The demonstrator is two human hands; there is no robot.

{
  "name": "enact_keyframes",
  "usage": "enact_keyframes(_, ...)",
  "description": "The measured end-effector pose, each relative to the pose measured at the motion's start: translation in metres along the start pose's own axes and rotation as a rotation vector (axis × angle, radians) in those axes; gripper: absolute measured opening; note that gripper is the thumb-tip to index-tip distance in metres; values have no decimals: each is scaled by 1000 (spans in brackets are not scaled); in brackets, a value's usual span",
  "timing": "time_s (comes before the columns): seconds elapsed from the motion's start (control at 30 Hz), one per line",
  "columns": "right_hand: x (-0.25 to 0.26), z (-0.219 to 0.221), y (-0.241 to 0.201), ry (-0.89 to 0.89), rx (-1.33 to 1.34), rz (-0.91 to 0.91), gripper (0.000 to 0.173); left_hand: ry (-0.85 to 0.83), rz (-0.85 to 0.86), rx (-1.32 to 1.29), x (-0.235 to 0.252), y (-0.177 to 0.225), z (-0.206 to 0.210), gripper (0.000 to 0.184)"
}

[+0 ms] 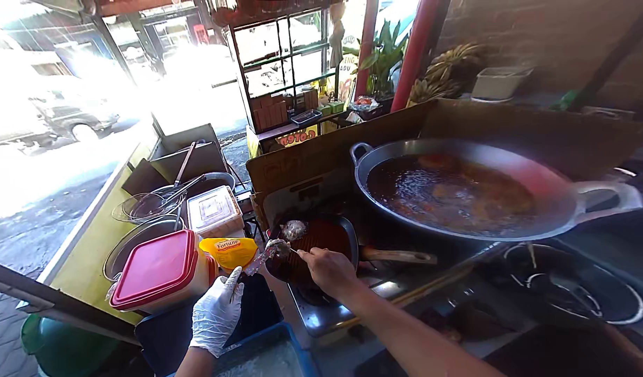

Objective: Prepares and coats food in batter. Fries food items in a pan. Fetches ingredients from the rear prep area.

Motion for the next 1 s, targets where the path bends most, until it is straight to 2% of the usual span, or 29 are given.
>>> enact_keyframes(0.13,1,1,-8,-52,9,23,36,-21,-85,-13,1,7,12,39)
enact_keyframes(0.3,1,14,-9,-4,22,32,38,-203,-225,-33,6,16,12,40)
enact_keyframes(0.5,-2,26,-8,79,50,29,39,-375,-252,38,9,20,0,42)
enact_keyframes(0.73,-7,30,-7,138,37,44,37,-222,-155,39,-3,23,-14,40)
enact_keyframes(1.0,-12,27,-12,143,23,40,38,-262,-178,57,4,20,-11,41)
Point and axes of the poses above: each hand's wrist, its own x-axis towards the middle knuckle, its own z-axis out of the palm, y = z × x, the point moved 3 cm from there along x, towards the middle knuckle, and after that the axes turned 15 degrees about -y, right-handed, at the moved point
